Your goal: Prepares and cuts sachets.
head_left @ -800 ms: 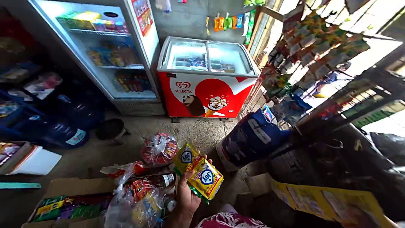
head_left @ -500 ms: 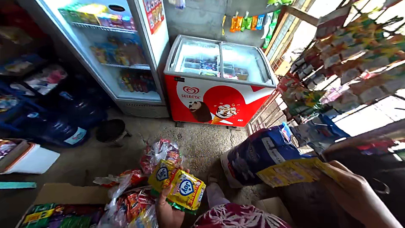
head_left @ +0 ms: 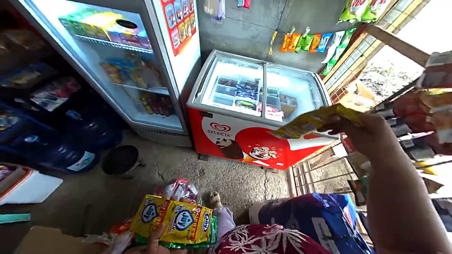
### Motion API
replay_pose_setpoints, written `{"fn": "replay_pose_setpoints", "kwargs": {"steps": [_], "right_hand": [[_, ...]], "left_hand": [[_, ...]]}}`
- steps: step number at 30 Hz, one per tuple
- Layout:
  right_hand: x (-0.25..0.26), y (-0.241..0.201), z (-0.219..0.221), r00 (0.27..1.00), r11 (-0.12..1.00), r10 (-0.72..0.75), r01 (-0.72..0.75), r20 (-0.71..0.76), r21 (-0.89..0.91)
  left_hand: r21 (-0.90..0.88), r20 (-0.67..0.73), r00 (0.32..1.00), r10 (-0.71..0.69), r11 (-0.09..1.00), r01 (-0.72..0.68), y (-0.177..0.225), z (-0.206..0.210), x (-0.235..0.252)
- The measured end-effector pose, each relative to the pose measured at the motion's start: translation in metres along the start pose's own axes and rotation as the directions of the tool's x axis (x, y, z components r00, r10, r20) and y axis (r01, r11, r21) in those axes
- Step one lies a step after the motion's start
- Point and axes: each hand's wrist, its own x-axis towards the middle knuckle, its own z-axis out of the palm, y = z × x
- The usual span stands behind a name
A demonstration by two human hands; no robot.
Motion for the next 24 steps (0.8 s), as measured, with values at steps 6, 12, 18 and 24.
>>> {"fn": "replay_pose_setpoints", "kwargs": {"steps": [6, 12, 18, 24], "right_hand": [[0.160, 0.011, 0.042, 0.996, 0.966, 0.089, -0.086, -0.003, 0.243], [0.309, 0.022, 0.058, 0.985, 0.932, 0.171, -0.164, 0.007, 0.323], [0.433, 0.053, 0.067, 0.979, 0.941, 0.202, -0.187, -0.025, 0.283], [0.566, 0.111, 0.079, 0.972, 0.947, 0.233, -0.221, -0.026, 0.234]], "left_hand": [[-0.127, 0.317, 0.946, 0.061, 0.992, -0.021, -0.013, 0.036, 0.118], [-0.150, 0.382, 0.920, 0.088, 0.988, -0.033, 0.000, 0.099, 0.202], [-0.164, 0.363, 0.923, 0.130, 0.984, -0.074, 0.003, 0.132, 0.243], [-0.172, 0.282, 0.933, 0.224, 0.969, -0.180, -0.018, 0.146, 0.287]]}}
